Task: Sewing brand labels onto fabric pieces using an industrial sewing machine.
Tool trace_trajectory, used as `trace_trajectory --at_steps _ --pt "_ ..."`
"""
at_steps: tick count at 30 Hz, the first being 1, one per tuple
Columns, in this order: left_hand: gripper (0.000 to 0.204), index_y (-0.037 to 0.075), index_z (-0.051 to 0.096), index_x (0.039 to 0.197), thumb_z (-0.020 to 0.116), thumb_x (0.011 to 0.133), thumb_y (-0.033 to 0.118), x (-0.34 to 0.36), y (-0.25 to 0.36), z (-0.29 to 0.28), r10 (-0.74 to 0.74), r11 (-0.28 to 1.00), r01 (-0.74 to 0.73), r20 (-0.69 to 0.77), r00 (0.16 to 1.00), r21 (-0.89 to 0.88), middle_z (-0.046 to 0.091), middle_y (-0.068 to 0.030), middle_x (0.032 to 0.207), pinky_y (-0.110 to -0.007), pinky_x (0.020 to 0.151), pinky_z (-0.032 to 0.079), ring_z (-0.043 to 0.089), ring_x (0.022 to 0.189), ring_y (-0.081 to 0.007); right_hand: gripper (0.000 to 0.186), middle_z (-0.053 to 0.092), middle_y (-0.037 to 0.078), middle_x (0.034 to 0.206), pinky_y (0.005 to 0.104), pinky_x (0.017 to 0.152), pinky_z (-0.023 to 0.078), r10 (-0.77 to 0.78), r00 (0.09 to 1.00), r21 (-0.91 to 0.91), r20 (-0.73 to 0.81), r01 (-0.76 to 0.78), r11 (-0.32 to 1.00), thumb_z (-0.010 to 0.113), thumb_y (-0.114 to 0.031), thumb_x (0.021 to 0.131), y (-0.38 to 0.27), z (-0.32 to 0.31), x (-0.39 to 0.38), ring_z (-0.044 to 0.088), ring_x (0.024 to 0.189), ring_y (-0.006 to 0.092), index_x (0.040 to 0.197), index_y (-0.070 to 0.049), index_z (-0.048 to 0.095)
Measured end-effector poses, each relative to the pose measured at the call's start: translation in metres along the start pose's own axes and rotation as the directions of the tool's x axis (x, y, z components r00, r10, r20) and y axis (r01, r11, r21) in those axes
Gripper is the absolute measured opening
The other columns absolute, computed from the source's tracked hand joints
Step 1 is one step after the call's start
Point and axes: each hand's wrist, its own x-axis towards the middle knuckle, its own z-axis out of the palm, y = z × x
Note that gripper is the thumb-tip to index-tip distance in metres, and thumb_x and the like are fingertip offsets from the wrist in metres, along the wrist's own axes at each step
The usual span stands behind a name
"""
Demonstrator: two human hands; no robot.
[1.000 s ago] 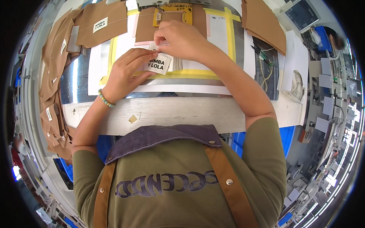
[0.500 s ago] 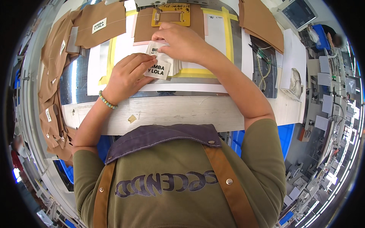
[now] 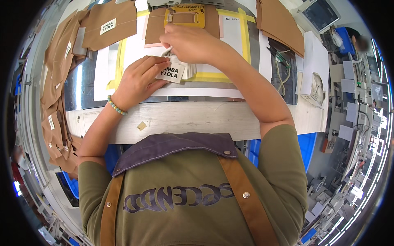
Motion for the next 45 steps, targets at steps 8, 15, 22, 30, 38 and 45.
trace_trajectory --at_steps 8,15,22,30,38,45 --pt "0.061 0.005 0.065 0.132 0.092 0.079 0.018 0.003 0.000 0.012 -0.220 0.975 0.220 -0.026 0.975 0.021 0.072 -0.0091 0.121 -0.041 0.090 0.060 0.071 0.106 -0.0309 0.027 0.070 0.007 0.102 0.0344 0.081 0.052 0.043 0.978 0.562 -0.204 0.081 0.823 0.069 -0.013 0.103 -0.003 -0.050 -0.043 0.065 0.090 0.0204 0.129 -0.007 0.074" --pt "0.094 0.011 0.049 0.157 0.097 0.077 0.021 0.003 0.000 0.014 -0.390 0.910 0.380 -0.030 0.920 -0.165 0.073 -0.0079 0.126 -0.041 0.095 0.059 0.070 0.110 -0.0299 0.030 0.071 0.008 0.113 0.0333 0.088 0.052 -0.067 0.983 0.359 -0.172 0.126 0.925 0.070 -0.011 0.102 -0.008 -0.008 -0.041 0.067 0.102 0.0199 0.132 -0.005 0.076" --pt "0.089 0.015 0.054 0.158 0.096 0.080 0.021 0.000 -0.002 0.009 -0.410 0.896 0.398 -0.027 0.911 -0.196 0.073 -0.0060 0.125 -0.037 0.088 0.060 0.069 0.099 -0.0244 0.055 0.066 0.002 0.150 0.0425 0.120 0.047 -0.103 0.964 0.178 -0.245 0.149 0.973 0.084 -0.013 0.088 0.005 -0.013 -0.072 0.058 0.139 0.0285 0.142 -0.012 0.072" --pt "0.075 0.013 0.062 0.152 0.093 0.084 0.021 0.002 -0.003 0.009 -0.403 0.893 0.389 -0.018 0.915 -0.226 0.074 -0.0055 0.122 -0.032 0.075 0.060 0.066 0.083 -0.0188 0.067 0.064 0.007 0.153 0.0447 0.119 0.048 -0.139 0.956 0.042 -0.258 0.155 0.987 0.085 -0.016 0.087 0.004 0.012 -0.084 0.058 0.141 0.0315 0.151 -0.014 0.065" --pt "0.073 0.011 0.063 0.151 0.092 0.085 0.018 0.002 -0.003 0.010 -0.397 0.893 0.376 -0.036 0.917 -0.248 0.074 -0.0058 0.120 -0.031 0.073 0.059 0.065 0.081 -0.0172 0.064 0.071 0.015 0.132 0.0452 0.099 0.055 -0.062 0.934 0.059 -0.352 0.088 0.994 0.078 -0.025 0.097 -0.006 0.015 -0.077 0.067 0.118 0.0347 0.156 -0.011 0.058" --pt "0.073 0.010 0.063 0.151 0.092 0.084 0.018 0.001 -0.002 0.009 -0.390 0.893 0.369 -0.030 0.920 -0.257 0.073 -0.0073 0.121 -0.031 0.072 0.058 0.064 0.080 -0.0180 0.071 0.072 0.018 0.127 0.0465 0.099 0.053 -0.064 0.946 0.005 -0.317 0.069 0.998 0.075 -0.034 0.101 -0.012 0.016 -0.072 0.068 0.115 0.0362 0.164 -0.012 0.048"
